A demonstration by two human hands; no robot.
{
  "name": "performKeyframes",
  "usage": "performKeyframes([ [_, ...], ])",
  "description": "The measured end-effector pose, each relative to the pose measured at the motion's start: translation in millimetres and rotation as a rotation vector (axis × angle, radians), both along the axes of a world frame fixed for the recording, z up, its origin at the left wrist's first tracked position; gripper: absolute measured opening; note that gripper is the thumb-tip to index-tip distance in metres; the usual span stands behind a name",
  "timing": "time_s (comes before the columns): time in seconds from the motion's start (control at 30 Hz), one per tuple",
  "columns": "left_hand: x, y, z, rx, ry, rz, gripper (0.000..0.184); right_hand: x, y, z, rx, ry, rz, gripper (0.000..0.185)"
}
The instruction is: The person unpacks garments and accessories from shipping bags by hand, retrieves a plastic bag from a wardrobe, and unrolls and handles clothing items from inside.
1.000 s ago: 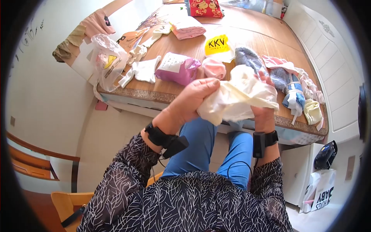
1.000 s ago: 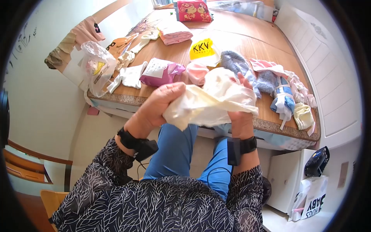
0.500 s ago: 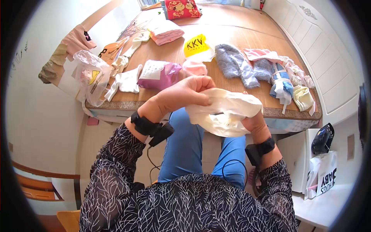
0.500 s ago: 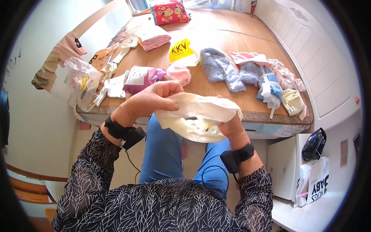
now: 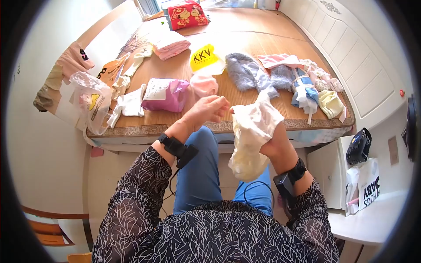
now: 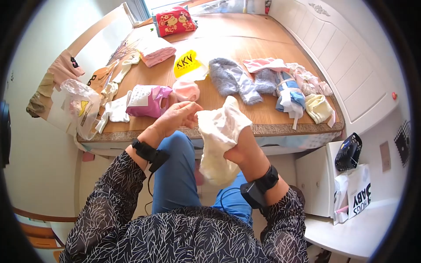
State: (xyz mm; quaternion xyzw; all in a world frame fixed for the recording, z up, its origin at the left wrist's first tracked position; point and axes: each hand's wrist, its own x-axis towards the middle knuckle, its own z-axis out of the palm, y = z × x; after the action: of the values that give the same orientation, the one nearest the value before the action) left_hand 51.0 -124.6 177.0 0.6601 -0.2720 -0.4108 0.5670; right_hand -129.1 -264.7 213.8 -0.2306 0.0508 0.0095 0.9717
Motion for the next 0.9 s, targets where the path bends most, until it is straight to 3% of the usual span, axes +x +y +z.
performKeyframes([
  [0.07,-15,-7,-3,-0.185,0.041,-0.123,0.040,-2,1,6,-0.042,0.018,0.094,0.040],
  [0.17,-41,-15,-10,-0.315,0.533,-0.344,0.050,-11,12,0,-0.018,-0.018,0.249,0.032],
  [0.27,-56,-9,1,-0.218,0.445,-0.360,0.029,-19,6,-4,-0.121,-0.027,0.243,0.032],
  [0.37,-50,-4,19,-0.141,0.277,-0.189,0.022,-31,3,2,-0.237,0.024,0.148,0.036],
  [0.43,-38,-1,33,-0.227,0.307,-0.047,0.018,-44,3,9,-0.321,0.058,0.082,0.043],
  [0.53,-12,5,49,-0.348,0.350,0.043,0.018,-57,-19,-30,0.040,-0.162,0.350,0.049],
  [0.57,-10,5,55,-0.370,0.412,-0.029,0.021,-56,-22,-37,0.084,-0.232,0.340,0.055],
  [0.67,-19,11,59,-0.099,0.285,-0.109,0.025,-58,1,17,-0.116,0.016,0.001,0.057],
  [0.7,-21,12,58,-0.064,0.331,-0.237,0.029,-55,-6,7,-0.136,-0.033,-0.008,0.050],
  [0.73,-27,12,60,-0.125,0.307,-0.332,0.034,-55,-11,2,-0.200,-0.056,-0.018,0.047],
  [0.8,-36,13,75,-0.034,0.140,-0.415,0.025,-57,-21,-2,-0.333,-0.096,-0.034,0.042],
  [0.83,-32,15,75,0.063,-0.103,-0.444,0.024,-62,-26,2,-0.216,-0.167,-0.023,0.037],
  [0.9,-14,19,73,0.253,-0.593,-0.484,0.024,-69,-25,9,-0.227,-0.105,-0.068,0.036],
])
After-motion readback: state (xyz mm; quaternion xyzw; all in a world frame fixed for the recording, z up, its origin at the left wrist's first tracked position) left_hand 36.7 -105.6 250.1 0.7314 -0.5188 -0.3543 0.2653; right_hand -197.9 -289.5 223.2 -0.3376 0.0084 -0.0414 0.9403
